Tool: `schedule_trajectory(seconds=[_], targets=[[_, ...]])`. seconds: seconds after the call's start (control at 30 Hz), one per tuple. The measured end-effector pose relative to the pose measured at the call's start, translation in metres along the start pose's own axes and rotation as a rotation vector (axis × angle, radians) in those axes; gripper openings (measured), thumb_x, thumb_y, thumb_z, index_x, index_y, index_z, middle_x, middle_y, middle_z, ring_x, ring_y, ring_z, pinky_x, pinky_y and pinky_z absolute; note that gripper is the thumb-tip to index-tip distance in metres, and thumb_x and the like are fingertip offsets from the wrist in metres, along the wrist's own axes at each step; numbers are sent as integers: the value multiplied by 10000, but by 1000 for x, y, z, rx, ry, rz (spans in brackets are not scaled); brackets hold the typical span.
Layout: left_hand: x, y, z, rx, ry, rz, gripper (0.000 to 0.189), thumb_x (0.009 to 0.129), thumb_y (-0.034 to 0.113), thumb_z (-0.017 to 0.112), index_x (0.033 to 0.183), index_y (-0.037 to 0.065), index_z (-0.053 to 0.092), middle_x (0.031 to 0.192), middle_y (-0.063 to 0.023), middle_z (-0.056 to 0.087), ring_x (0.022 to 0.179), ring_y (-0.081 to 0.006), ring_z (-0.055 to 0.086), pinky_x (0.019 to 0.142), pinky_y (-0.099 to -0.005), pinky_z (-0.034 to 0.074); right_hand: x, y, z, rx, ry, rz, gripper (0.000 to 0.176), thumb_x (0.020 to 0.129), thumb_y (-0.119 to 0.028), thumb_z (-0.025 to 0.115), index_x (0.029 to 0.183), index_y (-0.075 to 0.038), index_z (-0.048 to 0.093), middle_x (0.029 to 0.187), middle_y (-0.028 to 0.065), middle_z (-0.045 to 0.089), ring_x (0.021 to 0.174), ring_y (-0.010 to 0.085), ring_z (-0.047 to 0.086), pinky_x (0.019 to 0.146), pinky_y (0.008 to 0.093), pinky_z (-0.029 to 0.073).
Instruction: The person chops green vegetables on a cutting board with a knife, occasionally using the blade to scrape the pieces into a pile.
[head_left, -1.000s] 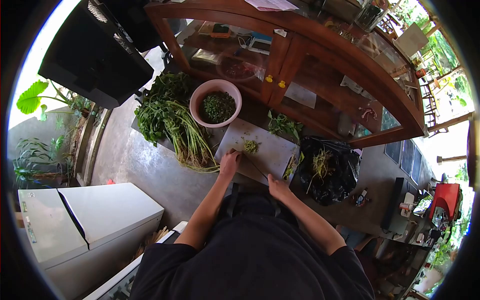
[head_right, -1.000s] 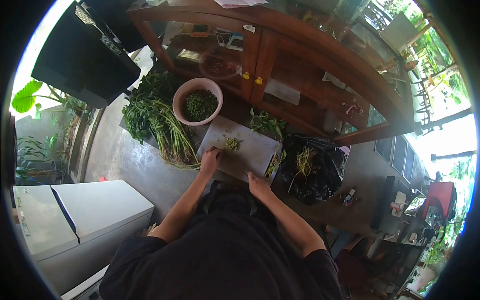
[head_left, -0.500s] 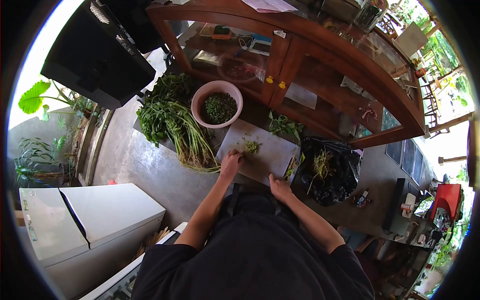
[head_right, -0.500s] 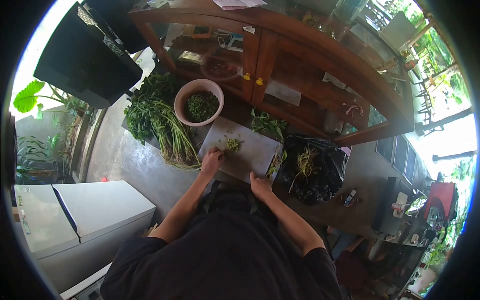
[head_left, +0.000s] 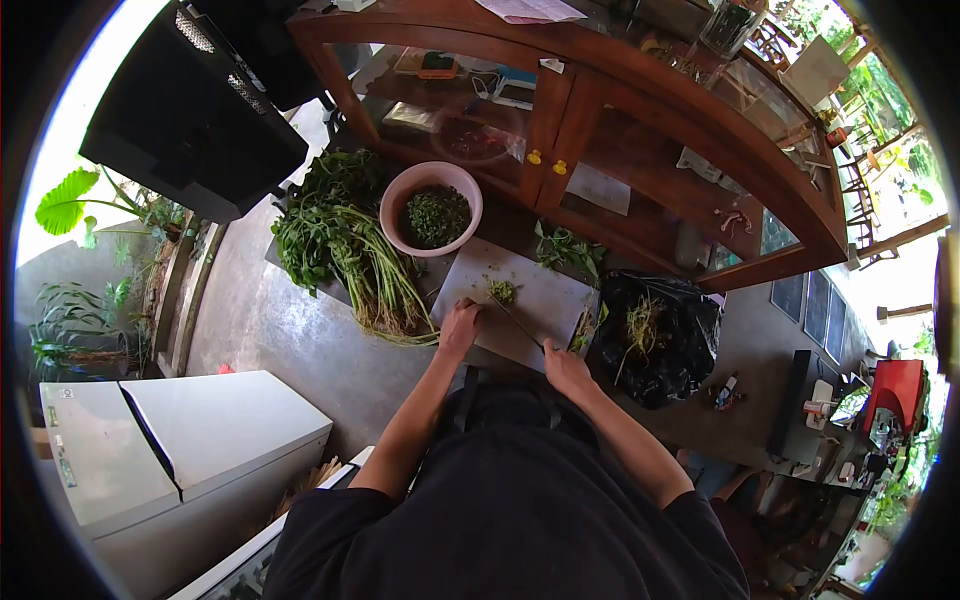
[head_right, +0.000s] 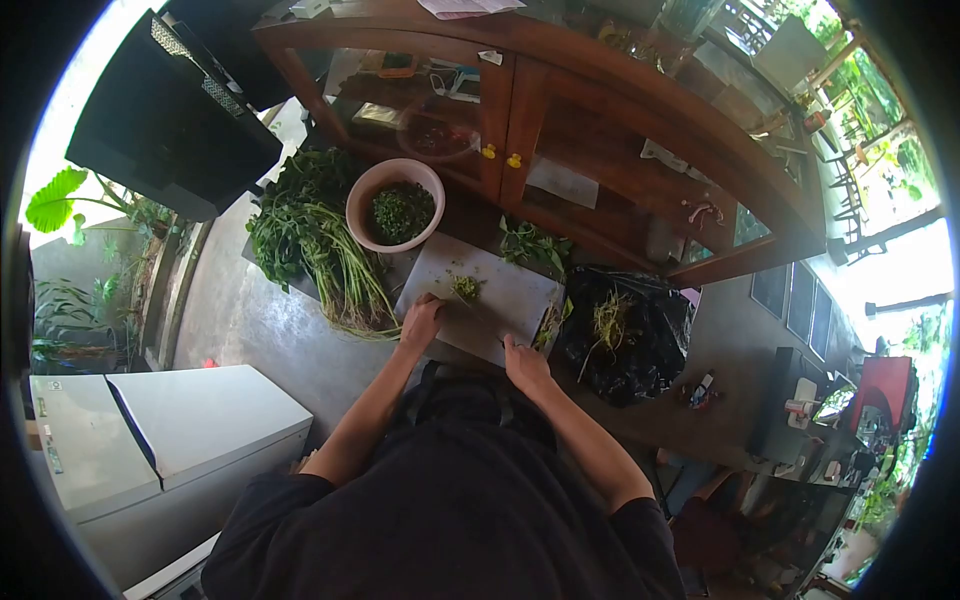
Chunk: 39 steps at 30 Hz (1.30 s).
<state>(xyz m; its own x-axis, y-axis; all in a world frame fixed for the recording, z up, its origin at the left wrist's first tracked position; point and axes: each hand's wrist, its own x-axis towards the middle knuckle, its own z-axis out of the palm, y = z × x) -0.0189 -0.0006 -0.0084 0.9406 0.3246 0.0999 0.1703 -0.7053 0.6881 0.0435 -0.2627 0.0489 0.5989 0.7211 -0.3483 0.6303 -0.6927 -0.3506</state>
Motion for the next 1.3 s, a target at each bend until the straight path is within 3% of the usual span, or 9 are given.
schedule_trajectory(seconds=[0.1, 0.37, 0.73, 1.07, 1.3], targets=[[1, 3, 2, 37, -9, -46, 221, 803, 76, 602, 995, 49, 707, 1029, -140, 644, 1018, -351, 587, 869, -435, 494, -3, -3, -8, -23, -42, 1, 282, 914, -125, 388, 1135, 41, 446, 843, 243, 671, 777, 396, 676, 669, 511, 542], [4, 6, 4, -12, 36, -120, 194, 794, 127, 646, 957, 51, 718, 1018, -164, 664, 964, -378, 611, 828, -451, 503, -14, -16, -27, -42, -86, -22, 272, 906, -120, 395, 1110, 52, 446, 791, 233, 671, 740, 404, 673, 648, 516, 537], [2, 11, 1, -36, 32, -111, 204, 762, 79, 673, 958, 47, 720, 1000, -145, 657, 979, -357, 603, 850, -428, 494, -15, -27, -37, -32, -83, 27, 215, 906, -123, 406, 1037, 35, 470, 777, 227, 675, 755, 401, 680, 656, 513, 544], [2, 20, -4, -10, 56, -116, 176, 786, 56, 637, 940, 20, 711, 984, -144, 652, 971, -358, 598, 855, -428, 484, 21, -16, 21, 20, -110, 17, 296, 905, -94, 362, 1167, 42, 382, 858, 288, 662, 810, 429, 669, 701, 523, 542], [4, 19, -6, 1, 30, -154, 172, 792, 74, 625, 930, 31, 718, 978, -167, 660, 932, -372, 618, 819, -440, 498, 16, -10, 16, 8, -174, 9, 426, 923, -116, 333, 1311, 60, 318, 972, 299, 659, 883, 428, 664, 761, 513, 535]])
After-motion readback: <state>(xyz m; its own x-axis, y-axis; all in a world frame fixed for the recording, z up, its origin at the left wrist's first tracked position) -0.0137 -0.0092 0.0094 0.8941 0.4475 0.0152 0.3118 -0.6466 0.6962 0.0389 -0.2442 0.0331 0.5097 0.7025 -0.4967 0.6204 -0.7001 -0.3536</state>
